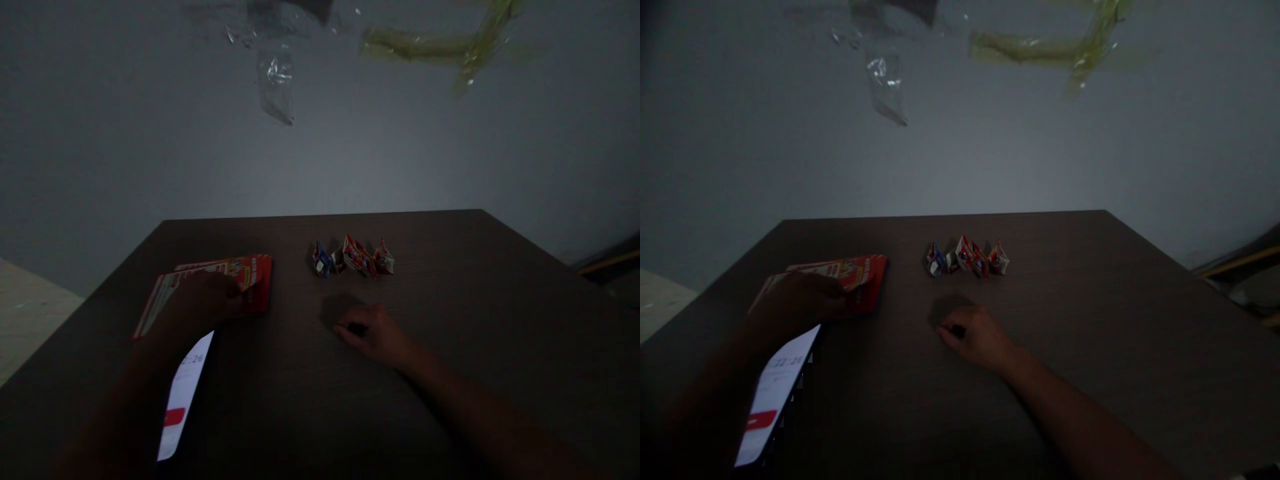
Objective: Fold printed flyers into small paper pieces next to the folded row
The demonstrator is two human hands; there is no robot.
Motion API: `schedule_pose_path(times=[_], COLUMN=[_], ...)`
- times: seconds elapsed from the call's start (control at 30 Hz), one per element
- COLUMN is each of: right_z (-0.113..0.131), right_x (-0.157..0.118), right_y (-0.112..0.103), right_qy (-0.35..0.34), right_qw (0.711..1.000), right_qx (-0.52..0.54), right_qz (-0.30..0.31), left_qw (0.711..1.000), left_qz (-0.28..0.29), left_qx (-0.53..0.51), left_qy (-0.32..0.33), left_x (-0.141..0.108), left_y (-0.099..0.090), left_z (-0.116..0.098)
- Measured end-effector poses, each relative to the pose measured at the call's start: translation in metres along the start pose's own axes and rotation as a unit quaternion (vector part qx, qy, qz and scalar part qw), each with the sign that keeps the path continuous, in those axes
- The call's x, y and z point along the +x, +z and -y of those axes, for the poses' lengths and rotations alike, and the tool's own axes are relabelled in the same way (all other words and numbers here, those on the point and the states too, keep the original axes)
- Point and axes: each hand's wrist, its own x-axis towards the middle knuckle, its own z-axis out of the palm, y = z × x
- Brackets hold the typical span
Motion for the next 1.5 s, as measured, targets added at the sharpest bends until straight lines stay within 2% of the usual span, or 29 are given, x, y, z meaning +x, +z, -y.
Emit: schedule_pose_path(times=[0.13,0.23,0.33,0.47,0.6,0.7,0.73,0.9,1.03,1.17,1.5], right_z=[0.000,0.000,0.000,-0.001,-0.002,-0.001,0.000,0.010,0.011,0.000,-0.019], right_x=[0.000,0.000,0.000,0.000,-0.001,-0.001,0.000,0.001,-0.004,-0.012,-0.021], right_y=[0.000,0.000,-0.001,-0.002,-0.002,-0.005,-0.008,-0.030,-0.047,-0.057,-0.074], right_qy=[0.001,-0.001,0.000,-0.015,-0.068,-0.103,-0.105,-0.093,-0.071,-0.041,0.071], right_qw=[1.000,1.000,1.000,1.000,0.997,0.991,0.988,0.976,0.972,0.977,0.976], right_qx=[-0.003,-0.008,-0.005,-0.006,-0.015,-0.053,-0.070,-0.099,-0.061,-0.003,0.088], right_qz=[0.006,0.003,0.007,0.019,0.045,0.070,0.085,0.171,0.216,0.210,0.187], left_qw=[0.999,0.998,0.993,0.984,0.972,0.961,0.958,0.927,0.920,0.918,0.924], left_qz=[-0.023,-0.008,0.035,0.098,0.127,0.122,0.108,0.117,0.116,0.082,-0.029], left_qx=[0.039,0.057,0.101,0.104,0.072,0.055,0.043,0.033,-0.005,-0.068,-0.171], left_qy=[0.022,0.035,0.041,0.105,0.184,0.243,0.261,0.355,0.373,0.382,0.340], left_x=[-0.001,-0.006,-0.017,-0.039,-0.057,-0.064,-0.065,-0.071,-0.077,-0.080,-0.078], left_y=[-0.004,-0.004,0.000,0.011,0.025,0.036,0.040,0.045,0.044,0.053,0.087], left_z=[0.000,-0.012,-0.038,-0.082,-0.117,-0.130,-0.132,-0.136,-0.138,-0.137,-0.130])
